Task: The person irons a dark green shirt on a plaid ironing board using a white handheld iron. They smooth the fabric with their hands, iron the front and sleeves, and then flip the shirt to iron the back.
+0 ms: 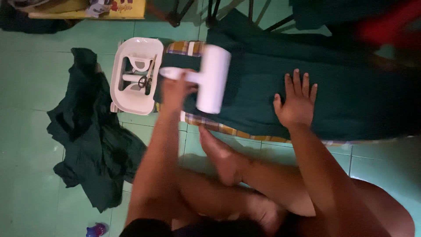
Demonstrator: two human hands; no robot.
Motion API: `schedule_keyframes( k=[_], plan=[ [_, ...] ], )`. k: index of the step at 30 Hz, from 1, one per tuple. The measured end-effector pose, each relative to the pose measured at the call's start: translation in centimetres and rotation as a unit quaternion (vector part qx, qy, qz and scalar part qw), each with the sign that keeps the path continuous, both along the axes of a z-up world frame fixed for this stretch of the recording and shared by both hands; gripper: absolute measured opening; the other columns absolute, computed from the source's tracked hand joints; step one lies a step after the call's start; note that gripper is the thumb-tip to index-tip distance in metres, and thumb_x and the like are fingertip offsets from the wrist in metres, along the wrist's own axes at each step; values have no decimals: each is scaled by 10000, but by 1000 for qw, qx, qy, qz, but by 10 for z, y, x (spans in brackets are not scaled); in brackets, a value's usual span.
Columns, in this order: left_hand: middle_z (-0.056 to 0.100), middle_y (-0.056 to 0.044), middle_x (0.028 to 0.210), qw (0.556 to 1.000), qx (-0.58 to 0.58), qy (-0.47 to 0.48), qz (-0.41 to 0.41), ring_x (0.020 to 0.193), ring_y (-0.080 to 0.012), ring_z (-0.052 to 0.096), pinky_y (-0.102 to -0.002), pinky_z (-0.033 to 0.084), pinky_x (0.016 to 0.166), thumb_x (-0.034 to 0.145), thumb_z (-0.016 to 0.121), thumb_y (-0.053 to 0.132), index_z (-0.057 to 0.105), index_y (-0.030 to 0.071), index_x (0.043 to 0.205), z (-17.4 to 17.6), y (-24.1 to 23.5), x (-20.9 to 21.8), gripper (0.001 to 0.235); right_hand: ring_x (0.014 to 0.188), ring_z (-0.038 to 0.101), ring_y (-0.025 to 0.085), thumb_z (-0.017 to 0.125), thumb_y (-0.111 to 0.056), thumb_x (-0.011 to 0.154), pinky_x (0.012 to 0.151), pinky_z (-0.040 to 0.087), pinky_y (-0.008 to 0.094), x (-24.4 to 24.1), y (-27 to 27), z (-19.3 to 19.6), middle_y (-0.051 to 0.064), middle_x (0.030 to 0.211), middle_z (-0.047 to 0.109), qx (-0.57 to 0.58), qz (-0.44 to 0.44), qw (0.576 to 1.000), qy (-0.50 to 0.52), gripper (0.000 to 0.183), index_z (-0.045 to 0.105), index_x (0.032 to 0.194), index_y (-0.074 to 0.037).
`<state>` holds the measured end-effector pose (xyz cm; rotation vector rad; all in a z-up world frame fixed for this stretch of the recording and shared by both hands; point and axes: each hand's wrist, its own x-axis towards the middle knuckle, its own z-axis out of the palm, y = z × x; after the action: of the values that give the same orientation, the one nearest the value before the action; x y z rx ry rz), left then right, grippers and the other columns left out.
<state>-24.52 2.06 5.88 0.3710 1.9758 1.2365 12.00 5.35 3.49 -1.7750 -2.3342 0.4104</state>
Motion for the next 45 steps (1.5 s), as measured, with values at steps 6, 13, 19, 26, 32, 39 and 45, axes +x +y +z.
schedule_keyframes(
  k=[6, 13, 19, 26, 32, 39, 45],
  plan=[
    [712, -334, 894, 985, 129, -6, -114, 793, -499, 729, -568, 609, 535, 885, 822, 153, 754, -54, 1087, -90, -16, -12, 296, 1598, 133, 416, 471, -365, 1086, 1246, 78, 667, 1, 0, 3, 183, 1744, 197, -17, 0, 1000, 7, 640, 365, 1651, -83],
    [729, -216, 770, 972, 81, 211, -66, 571, -338, 738, -435, 623, 453, 923, 820, 269, 758, 46, 997, -43, -51, -144, 242, 1601, 114, 405, 469, -352, 1087, 1248, 69, 672, 3, -1, -2, 177, 1746, 193, -6, 4, 1000, 17, 636, 356, 1651, -80],
    [730, -248, 797, 958, 72, 274, -34, 712, -424, 733, -526, 577, 606, 911, 781, 343, 784, 62, 1007, -25, -34, -107, 297, 1596, 151, 407, 506, -361, 1084, 1241, 94, 669, 1, -1, -1, 176, 1741, 232, -4, -3, 1000, -2, 636, 390, 1648, -91],
    [751, -201, 773, 972, 144, 45, -179, 645, -295, 765, -437, 614, 489, 873, 811, 251, 812, 82, 992, -68, -19, 82, 206, 1580, 148, 456, 482, -323, 1084, 1226, 78, 701, 4, -2, 0, 230, 1728, 220, 1, 13, 999, 35, 623, 384, 1634, -46],
    [753, -242, 848, 985, 135, 64, -87, 716, -366, 774, -447, 627, 499, 879, 852, 236, 794, 25, 1019, -79, -50, -21, 260, 1585, 148, 436, 487, -368, 1086, 1232, 96, 691, 2, 0, -4, 206, 1733, 219, -1, 6, 1000, 15, 641, 381, 1645, -72],
    [734, -235, 872, 983, 103, 148, -38, 657, -323, 767, -405, 627, 477, 948, 798, 256, 738, 5, 1041, -52, -68, -157, 274, 1589, 148, 431, 469, -365, 1081, 1230, 88, 697, 4, -1, 1, 207, 1731, 237, -4, 8, 1000, 16, 634, 397, 1631, -59],
    [717, -268, 819, 952, 125, 273, -58, 681, -436, 746, -480, 599, 467, 952, 831, 216, 755, 11, 1064, -31, -53, -169, 245, 1584, 146, 435, 478, -355, 1090, 1225, 97, 696, 2, -1, 9, 215, 1726, 237, -19, 11, 1000, 21, 625, 389, 1632, -57]
  ],
)
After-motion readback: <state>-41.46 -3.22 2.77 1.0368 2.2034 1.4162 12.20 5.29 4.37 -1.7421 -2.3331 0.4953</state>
